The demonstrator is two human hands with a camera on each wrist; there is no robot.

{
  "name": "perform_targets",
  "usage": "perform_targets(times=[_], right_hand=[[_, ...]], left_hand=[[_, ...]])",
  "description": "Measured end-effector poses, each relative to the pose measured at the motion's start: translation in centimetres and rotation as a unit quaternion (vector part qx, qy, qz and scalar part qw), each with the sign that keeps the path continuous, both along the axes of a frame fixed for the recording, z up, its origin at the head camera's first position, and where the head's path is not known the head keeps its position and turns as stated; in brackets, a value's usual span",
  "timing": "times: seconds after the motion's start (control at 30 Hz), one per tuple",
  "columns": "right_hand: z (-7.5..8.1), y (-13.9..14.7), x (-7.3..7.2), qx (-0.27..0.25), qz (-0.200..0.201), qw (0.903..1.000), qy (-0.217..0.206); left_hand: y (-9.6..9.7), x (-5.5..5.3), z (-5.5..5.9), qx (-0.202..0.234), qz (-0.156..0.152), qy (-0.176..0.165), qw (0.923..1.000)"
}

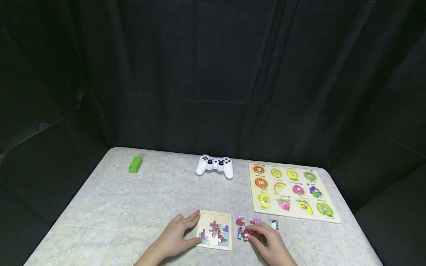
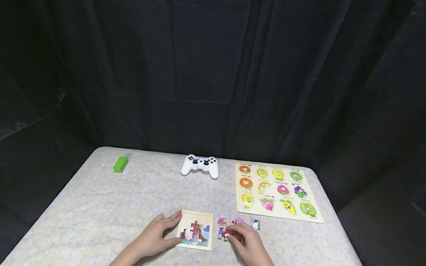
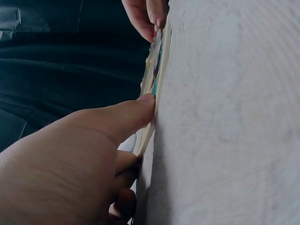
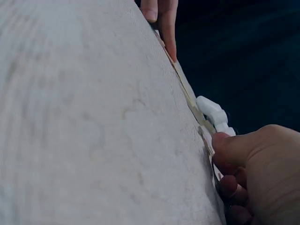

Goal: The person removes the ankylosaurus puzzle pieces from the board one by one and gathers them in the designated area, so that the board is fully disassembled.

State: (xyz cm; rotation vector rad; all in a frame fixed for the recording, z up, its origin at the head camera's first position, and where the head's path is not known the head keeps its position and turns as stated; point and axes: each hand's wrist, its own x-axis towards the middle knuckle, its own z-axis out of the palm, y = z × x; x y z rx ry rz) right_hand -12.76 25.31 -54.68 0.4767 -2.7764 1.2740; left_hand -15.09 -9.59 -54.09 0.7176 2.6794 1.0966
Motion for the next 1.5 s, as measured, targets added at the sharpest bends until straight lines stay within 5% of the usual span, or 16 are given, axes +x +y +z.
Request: perform_targets(times=[0.57,0.77,0.93,1.13,1.3,1.5], right_hand=[[-0.6,-0.1,0.2,0.054,0.046,0.9954,0.064],[0.6,0.3,-0.2,0.030,0.021,0.9990,0.025],[2.1,-0.7,-0.9,0.004,-0.005,0.9991,0.042],[3.7,-3.8,-2.2,-0.009,0.036,0.9966,0.073],[3.9,-6.8,-3.0,-0.021,0.083,0.9959,0.030],[2.4,-8.8,-3.2,-0.020,0.099,0.9937,-0.049]], left_hand=[[-0.2,0.1,-0.3,-0.003,0.003,0.003,1.0000],[0.0,-0.1,-0.4,0.007,0.005,0.006,0.9999],[0.0,-0.3,-0.2,0.011,0.004,0.007,0.9999],[-0.1,-0.3,0.0,0.017,0.004,0.005,0.9998],[-0.1,-0.3,-0.1,0.015,0.003,0.007,0.9999],[0.0,-0.2,-0.1,0.005,0.001,0.014,0.9999]])
